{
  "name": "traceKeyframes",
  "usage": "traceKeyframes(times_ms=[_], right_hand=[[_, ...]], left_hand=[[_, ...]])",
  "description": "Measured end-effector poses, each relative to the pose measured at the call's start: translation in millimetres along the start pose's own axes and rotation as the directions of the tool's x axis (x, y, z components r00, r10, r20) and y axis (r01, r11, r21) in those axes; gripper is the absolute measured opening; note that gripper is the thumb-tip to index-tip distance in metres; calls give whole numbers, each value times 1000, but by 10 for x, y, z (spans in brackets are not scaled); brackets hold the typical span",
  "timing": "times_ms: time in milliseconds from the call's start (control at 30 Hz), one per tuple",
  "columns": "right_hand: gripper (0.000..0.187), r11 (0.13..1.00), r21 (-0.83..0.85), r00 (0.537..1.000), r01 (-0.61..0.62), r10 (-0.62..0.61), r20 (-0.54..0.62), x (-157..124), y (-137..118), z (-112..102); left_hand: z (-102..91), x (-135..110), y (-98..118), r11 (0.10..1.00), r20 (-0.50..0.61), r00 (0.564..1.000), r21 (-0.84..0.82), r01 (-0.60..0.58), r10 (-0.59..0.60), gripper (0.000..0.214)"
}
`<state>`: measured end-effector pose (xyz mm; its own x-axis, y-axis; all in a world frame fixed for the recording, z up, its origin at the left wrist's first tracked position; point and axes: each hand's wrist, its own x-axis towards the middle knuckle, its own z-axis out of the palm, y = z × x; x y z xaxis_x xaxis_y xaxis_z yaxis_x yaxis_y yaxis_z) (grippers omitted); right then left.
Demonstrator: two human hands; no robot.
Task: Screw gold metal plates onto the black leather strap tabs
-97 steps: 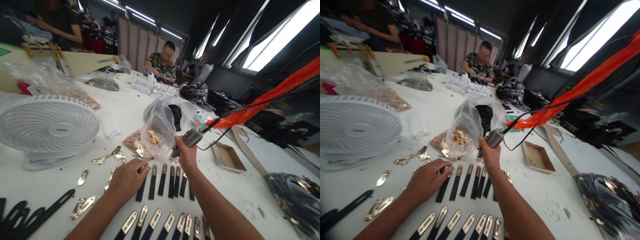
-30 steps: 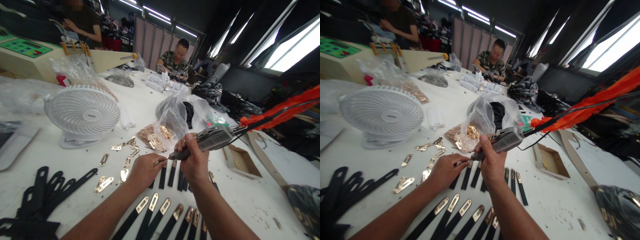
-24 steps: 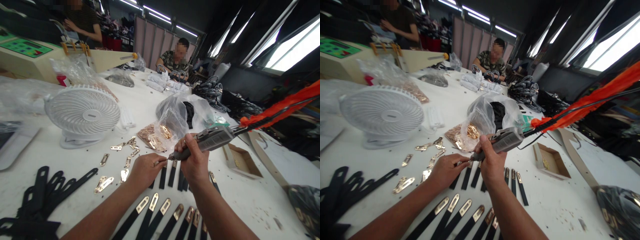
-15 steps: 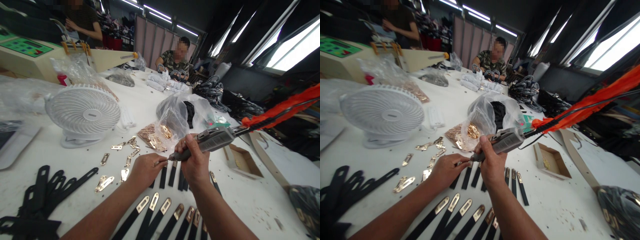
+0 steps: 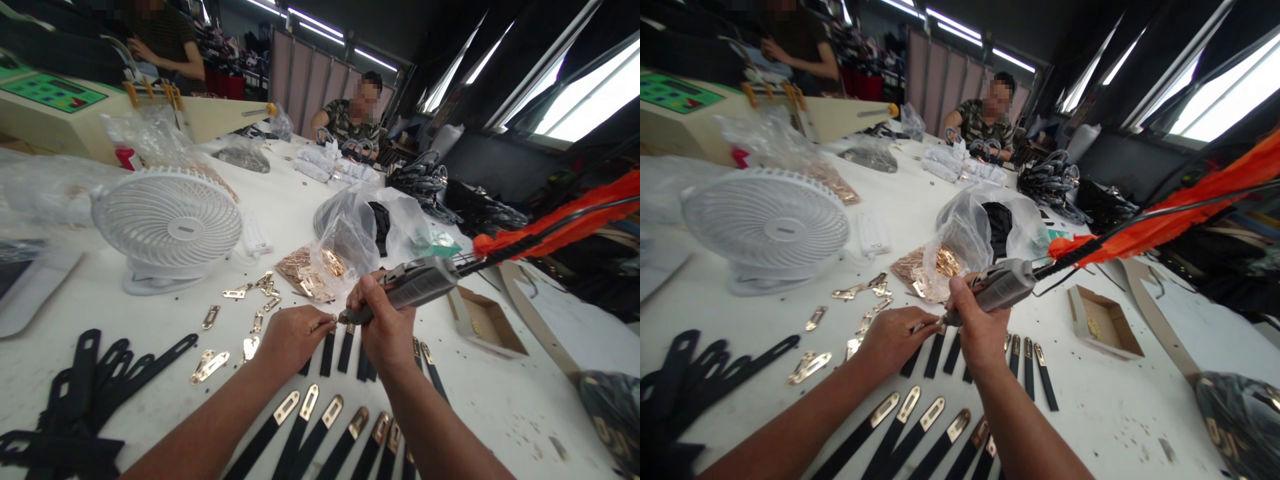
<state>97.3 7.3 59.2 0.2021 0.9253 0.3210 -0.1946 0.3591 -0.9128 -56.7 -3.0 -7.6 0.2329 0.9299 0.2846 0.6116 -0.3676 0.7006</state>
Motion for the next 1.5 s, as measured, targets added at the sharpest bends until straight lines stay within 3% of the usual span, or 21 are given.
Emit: traceKeyframes(times_ms=[233,433,867,1133,1500], right_hand=[[33,998,-59,1000,18,-19,-22,44,56,-23],[35,997,-59,999,-42,41,-16,-25,187,26],[34,993,-53,994,-108,108,10,-81,390,137],[32,991,-78,994,-110,111,6,-83,447,124],[32,990,-80,992,-118,121,34,-79,439,133]], left_hand=[[-227,68,-16,970,50,994,226,86,-100,14],[-161,78,-89,941,93,982,313,129,-165,16],[-160,142,-69,937,111,954,250,245,-279,15],[-170,134,-33,954,84,954,111,277,-287,15],[-218,131,-5,949,97,947,104,297,-307,17]])
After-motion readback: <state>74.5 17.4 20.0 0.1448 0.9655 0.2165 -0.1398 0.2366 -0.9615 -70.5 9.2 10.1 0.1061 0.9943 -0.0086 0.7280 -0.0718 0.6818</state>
